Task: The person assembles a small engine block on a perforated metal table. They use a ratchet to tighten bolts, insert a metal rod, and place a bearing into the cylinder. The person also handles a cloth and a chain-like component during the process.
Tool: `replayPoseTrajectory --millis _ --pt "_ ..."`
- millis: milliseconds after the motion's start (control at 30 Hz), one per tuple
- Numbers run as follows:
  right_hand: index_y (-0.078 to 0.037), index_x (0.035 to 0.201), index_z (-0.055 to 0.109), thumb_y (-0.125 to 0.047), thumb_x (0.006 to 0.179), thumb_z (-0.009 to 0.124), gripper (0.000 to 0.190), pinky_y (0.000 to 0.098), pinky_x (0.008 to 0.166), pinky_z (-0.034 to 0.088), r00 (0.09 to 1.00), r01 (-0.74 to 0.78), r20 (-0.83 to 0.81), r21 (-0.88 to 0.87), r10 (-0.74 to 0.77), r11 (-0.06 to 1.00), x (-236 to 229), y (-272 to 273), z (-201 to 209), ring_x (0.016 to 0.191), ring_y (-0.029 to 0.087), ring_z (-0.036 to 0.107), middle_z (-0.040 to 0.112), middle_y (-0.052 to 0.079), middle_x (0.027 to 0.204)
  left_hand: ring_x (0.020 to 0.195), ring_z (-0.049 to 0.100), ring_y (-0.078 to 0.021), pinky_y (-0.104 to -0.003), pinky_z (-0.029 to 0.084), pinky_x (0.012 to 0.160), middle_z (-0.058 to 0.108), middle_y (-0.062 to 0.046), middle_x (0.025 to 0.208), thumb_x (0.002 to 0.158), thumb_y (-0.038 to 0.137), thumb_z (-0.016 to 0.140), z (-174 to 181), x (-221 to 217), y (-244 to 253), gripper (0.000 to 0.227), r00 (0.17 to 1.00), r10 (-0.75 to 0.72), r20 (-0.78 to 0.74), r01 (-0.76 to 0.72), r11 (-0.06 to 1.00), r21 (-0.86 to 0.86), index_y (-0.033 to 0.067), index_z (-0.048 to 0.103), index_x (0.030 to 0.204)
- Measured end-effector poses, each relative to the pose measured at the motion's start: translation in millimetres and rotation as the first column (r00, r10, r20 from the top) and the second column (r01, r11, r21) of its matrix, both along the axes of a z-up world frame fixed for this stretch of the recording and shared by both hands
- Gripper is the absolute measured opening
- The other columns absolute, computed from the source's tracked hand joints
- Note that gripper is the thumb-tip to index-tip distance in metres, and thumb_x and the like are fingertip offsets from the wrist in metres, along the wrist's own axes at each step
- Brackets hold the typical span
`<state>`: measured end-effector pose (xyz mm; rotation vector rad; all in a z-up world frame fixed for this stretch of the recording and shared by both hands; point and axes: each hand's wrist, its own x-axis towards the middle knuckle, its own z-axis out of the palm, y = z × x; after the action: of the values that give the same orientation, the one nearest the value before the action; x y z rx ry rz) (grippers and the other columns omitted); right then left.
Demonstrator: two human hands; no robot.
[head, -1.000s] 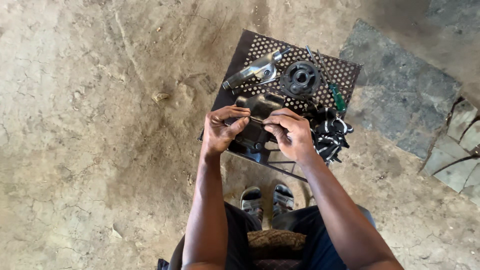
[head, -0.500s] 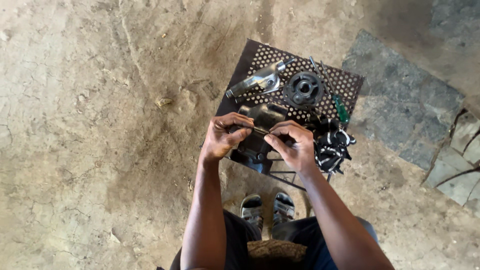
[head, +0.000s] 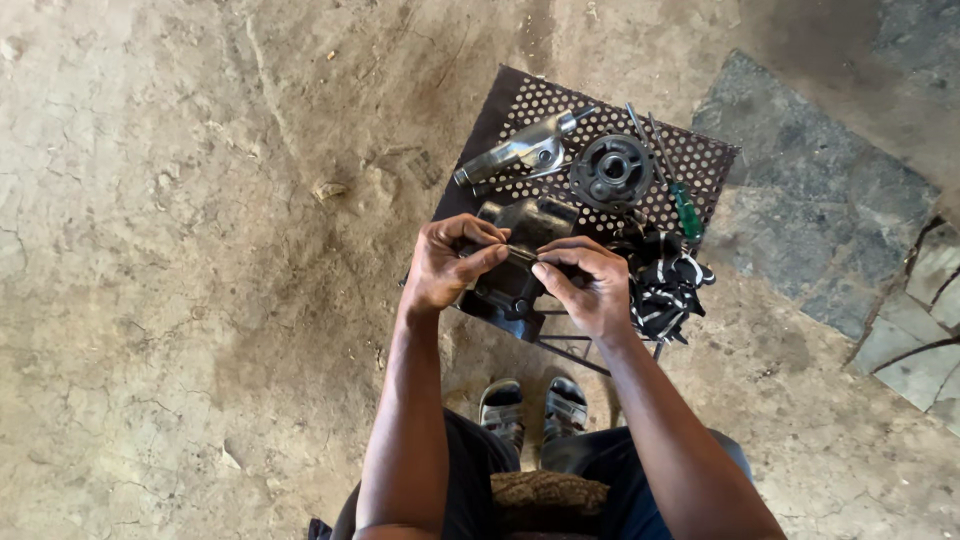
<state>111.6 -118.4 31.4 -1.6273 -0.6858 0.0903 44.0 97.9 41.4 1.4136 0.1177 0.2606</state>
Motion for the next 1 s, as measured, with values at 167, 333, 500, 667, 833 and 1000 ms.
replayPoseTrajectory --millis 167,333,500,667,833,1000 --pt "-0.001 0.096 0.078 -0.002 0.087 0.082 0.010 0.0229 0.073 0.060 1.000 -0.007 -0.010 0.027 0.008 1.000 -1 0 1 0.086 0.010 0.072 0.076 0.009 0.104 0.100 0.075 -0.0201 -0.033 0.059 0.087 0.075 -0.008 0.092 0.082 0.000 0.086 -1 3 1 0.024 0.999 -0.004 0.038 0.005 1.000 -0.024 0.0044 0.063 0.075" --pt "-0.003 0.099 0.075 -0.010 0.086 0.085 0.017 0.0264 0.080 0.062 0.989 -0.020 0.145 0.017 0.017 1.000 3 2 -3 0.093 0.013 0.073 0.075 0.011 0.105 0.096 0.070 -0.0150 -0.030 0.056 0.088 0.075 -0.007 0.098 0.081 0.000 0.084 4 1 2 0.018 0.999 -0.031 -0.039 0.028 0.997 -0.072 0.0049 0.069 0.087" --pt "-0.004 0.094 0.070 -0.016 0.083 0.088 0.024 0.0252 0.068 0.061 0.998 -0.006 0.059 0.023 0.004 1.000 2 4 -3 0.082 0.010 0.071 0.075 0.011 0.102 0.100 0.070 -0.0161 -0.029 0.056 0.089 0.074 -0.010 0.106 0.081 -0.005 0.073 6 0 10 0.020 0.995 -0.095 0.043 0.090 0.992 0.093 0.0005 0.078 0.099" --pt "-0.003 0.092 0.072 -0.012 0.083 0.087 0.020 0.0238 0.063 0.057 0.998 0.020 0.063 0.015 -0.021 1.000 -1 5 -6 0.076 0.010 0.068 0.075 0.011 0.100 0.103 0.072 -0.0188 -0.030 0.057 0.091 0.074 -0.012 0.103 0.077 -0.007 0.068 6 2 10 0.022 0.991 -0.103 0.083 0.091 0.986 0.139 0.0002 0.078 0.096" --pt "-0.001 0.097 0.073 -0.006 0.089 0.082 0.013 0.0215 0.065 0.059 0.999 -0.029 0.022 0.095 0.027 0.995 -2 4 -5 0.081 0.009 0.069 0.073 0.011 0.102 0.102 0.072 -0.0191 -0.031 0.057 0.090 0.074 -0.011 0.103 0.076 -0.006 0.073 9 2 8 0.017 0.996 -0.082 0.043 0.076 0.989 0.124 0.0005 0.077 0.092" --pt "-0.001 0.097 0.075 -0.005 0.089 0.081 0.011 0.0206 0.064 0.058 1.000 -0.030 0.001 0.101 0.030 0.994 -3 4 -5 0.080 0.009 0.070 0.073 0.011 0.104 0.101 0.073 -0.0182 -0.031 0.057 0.088 0.074 -0.010 0.098 0.078 -0.003 0.080 8 3 6 0.012 0.998 -0.061 0.035 0.057 0.992 0.110 0.0008 0.072 0.086"
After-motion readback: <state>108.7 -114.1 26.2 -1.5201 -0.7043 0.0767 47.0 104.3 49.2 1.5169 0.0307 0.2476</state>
